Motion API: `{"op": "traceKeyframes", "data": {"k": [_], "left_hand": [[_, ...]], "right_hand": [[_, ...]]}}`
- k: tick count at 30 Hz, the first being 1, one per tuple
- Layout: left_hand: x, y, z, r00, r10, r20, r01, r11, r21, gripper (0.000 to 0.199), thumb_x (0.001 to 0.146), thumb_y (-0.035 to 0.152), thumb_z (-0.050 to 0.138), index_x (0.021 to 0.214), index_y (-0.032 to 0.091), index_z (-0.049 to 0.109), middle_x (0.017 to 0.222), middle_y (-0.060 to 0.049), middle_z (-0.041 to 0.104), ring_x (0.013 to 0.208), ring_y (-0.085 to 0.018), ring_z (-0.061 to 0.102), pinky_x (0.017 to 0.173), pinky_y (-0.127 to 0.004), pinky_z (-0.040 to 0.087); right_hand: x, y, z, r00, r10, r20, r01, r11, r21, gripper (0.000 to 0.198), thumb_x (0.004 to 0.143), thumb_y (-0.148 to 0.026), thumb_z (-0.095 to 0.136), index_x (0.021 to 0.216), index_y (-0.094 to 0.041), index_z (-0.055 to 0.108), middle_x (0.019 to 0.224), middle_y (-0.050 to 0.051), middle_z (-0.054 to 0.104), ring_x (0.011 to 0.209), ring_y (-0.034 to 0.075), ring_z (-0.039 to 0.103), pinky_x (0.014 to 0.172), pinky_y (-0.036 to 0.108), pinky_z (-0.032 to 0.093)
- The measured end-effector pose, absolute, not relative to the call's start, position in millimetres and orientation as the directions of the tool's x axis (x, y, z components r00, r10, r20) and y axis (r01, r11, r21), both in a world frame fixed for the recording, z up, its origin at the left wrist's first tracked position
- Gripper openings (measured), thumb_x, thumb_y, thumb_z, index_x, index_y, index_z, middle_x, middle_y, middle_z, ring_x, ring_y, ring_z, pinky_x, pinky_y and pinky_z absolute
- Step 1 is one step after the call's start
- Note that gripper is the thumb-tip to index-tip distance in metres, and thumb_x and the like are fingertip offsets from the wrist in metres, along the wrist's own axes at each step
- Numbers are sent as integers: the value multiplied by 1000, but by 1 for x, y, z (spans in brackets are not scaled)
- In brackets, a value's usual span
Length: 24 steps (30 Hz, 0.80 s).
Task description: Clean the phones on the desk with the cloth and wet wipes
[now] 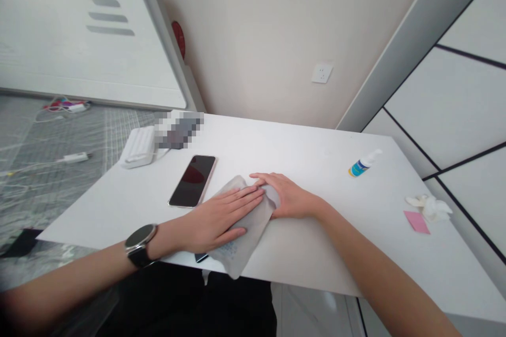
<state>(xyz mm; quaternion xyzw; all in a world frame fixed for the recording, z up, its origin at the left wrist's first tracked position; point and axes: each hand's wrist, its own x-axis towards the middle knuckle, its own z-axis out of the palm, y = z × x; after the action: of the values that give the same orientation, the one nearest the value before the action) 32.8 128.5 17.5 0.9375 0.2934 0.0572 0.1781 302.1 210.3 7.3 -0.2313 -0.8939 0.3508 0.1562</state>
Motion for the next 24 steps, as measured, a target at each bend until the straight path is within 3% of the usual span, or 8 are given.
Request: {"op": "traceKeyframes", "data": {"k": [4, 9, 12, 17, 20, 22, 24], "left_hand": [[-4, 93, 25, 786, 616, -57, 595, -729, 338, 73, 110, 40, 43, 169, 24, 3, 177, -6, 13, 163, -26, 13, 133, -45, 19], [1, 82, 27, 819, 574, -30, 543, -756, 365, 74, 108, 36, 47, 169, 24, 6, 175, -7, 20, 161, -24, 25, 134, -42, 17], [23, 99, 26, 871, 490, -23, 458, -796, 397, 74, 107, 34, 47, 169, 20, 8, 175, -8, 21, 161, -24, 22, 134, -42, 15], [54, 137, 20, 911, 413, 5, 375, -833, 407, 68, 108, 34, 41, 167, 10, 19, 174, -11, 23, 162, -23, 18, 134, -42, 14], [64, 153, 15, 888, 460, 20, 415, -818, 397, 65, 108, 38, 41, 162, 5, 30, 170, -16, 32, 161, -26, 25, 134, -44, 17], [63, 159, 13, 879, 477, 27, 430, -815, 388, 65, 108, 40, 41, 163, 6, 30, 169, -16, 34, 160, -26, 27, 133, -45, 18], [56, 157, 14, 880, 475, 23, 432, -818, 380, 66, 109, 41, 39, 165, 8, 25, 171, -14, 30, 161, -24, 23, 134, -44, 17]], "right_hand": [[302, 211, 10, -853, 513, 97, 291, 621, -727, 103, 76, -52, 90, 160, -29, 35, 145, 11, 63, 145, 33, 46, 122, 54, 32], [301, 213, 13, -866, 495, 65, 310, 635, -708, 93, 78, -55, 87, 157, -30, 45, 150, 10, 59, 141, 32, 49, 121, 53, 33], [301, 215, 11, -887, 459, 60, 300, 669, -680, 78, 84, -43, 84, 154, -29, 50, 150, 11, 56, 139, 31, 48, 121, 52, 34], [301, 218, 7, -883, 460, 92, 285, 681, -674, 64, 82, -24, 79, 142, -24, 58, 141, 14, 49, 138, 30, 45, 120, 49, 39], [301, 217, 6, -879, 467, 97, 289, 684, -670, 70, 78, -33, 84, 140, -21, 55, 146, 16, 45, 141, 33, 43, 120, 51, 40], [302, 215, 5, -871, 480, 103, 299, 685, -664, 79, 74, -41, 89, 140, -19, 54, 151, 19, 42, 144, 35, 40, 120, 52, 40], [302, 213, 5, -864, 492, 112, 306, 688, -658, 75, 77, -43, 87, 139, -19, 54, 153, 19, 41, 146, 35, 40, 120, 52, 40]]}}
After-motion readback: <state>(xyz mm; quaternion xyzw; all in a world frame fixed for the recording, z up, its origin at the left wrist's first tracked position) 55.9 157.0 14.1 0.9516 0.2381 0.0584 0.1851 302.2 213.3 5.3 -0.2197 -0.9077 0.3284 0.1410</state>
